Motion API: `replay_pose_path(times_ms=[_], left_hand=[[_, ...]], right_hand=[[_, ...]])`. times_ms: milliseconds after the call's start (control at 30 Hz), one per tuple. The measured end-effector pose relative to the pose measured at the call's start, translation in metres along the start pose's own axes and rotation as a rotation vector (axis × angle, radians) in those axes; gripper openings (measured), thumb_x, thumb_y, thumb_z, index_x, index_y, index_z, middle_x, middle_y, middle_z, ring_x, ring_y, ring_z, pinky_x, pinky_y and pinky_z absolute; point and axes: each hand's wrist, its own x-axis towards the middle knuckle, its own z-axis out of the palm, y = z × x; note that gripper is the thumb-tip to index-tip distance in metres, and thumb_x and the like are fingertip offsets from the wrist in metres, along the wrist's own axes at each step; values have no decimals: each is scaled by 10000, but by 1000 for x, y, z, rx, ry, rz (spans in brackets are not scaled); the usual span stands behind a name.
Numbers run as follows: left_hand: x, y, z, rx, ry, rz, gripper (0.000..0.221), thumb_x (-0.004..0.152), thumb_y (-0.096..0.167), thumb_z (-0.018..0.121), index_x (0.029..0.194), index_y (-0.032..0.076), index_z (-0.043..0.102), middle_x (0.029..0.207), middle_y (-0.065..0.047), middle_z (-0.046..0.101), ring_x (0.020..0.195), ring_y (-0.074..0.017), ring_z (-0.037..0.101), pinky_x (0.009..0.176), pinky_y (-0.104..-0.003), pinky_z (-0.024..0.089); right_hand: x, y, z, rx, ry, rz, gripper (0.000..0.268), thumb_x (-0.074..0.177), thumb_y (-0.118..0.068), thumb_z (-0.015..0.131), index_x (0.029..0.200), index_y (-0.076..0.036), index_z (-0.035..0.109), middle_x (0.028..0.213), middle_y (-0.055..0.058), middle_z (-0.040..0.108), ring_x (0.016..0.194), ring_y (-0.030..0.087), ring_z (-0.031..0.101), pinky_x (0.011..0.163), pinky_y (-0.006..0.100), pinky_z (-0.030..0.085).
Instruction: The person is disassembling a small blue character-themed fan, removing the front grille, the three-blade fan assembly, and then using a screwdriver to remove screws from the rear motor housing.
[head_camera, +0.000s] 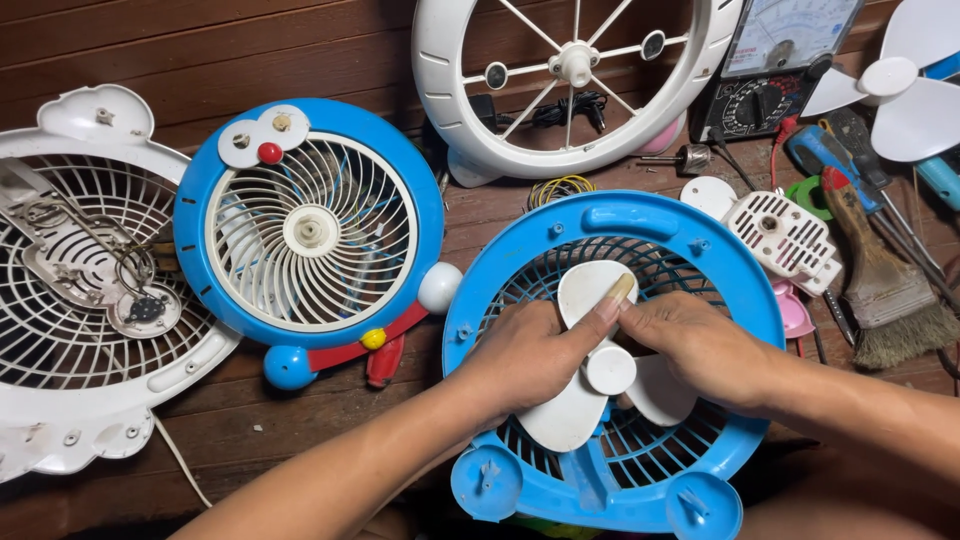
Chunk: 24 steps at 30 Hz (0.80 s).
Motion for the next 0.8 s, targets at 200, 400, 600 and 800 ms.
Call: replay_pose_path(times_ms=[200,400,600,800], left_hand=[[2,1,-3,-21,-7,-3,718,998,569,440,965,-94,711,786,-195,689,820,-305,749,739,-467,622],[7,-2,-2,-22,8,-6,699,1008,559,449,952,-87,711,762,-188,687,787,-292,747,711,-446,621],[4,3,-1,-31,16,-5,704,1002,569,454,986,-83,718,788,-193,709,816,-299,755,726,-451,616],[2,8,-2,-30,34,-3,702,1003,571,460,1000,-82,720,797,-191,710,827,-299,755,727,-452,613]], right_hand=[[2,0,-2,29,1,-25,839,1021,-524,427,609,98,812,480,258,652,528,334,726,632,431,632],[2,-2,-1,72,-5,-50,827,1012,-527,444,601,90,812,478,250,661,522,321,724,626,423,629],[0,-8,-1,63,-22,-21,821,1026,-529,441,616,77,814,495,229,663,549,306,732,680,407,630],[11,5,-6,66,-50,-43,847,1032,-556,405,608,60,803,503,226,680,564,315,739,695,412,625]])
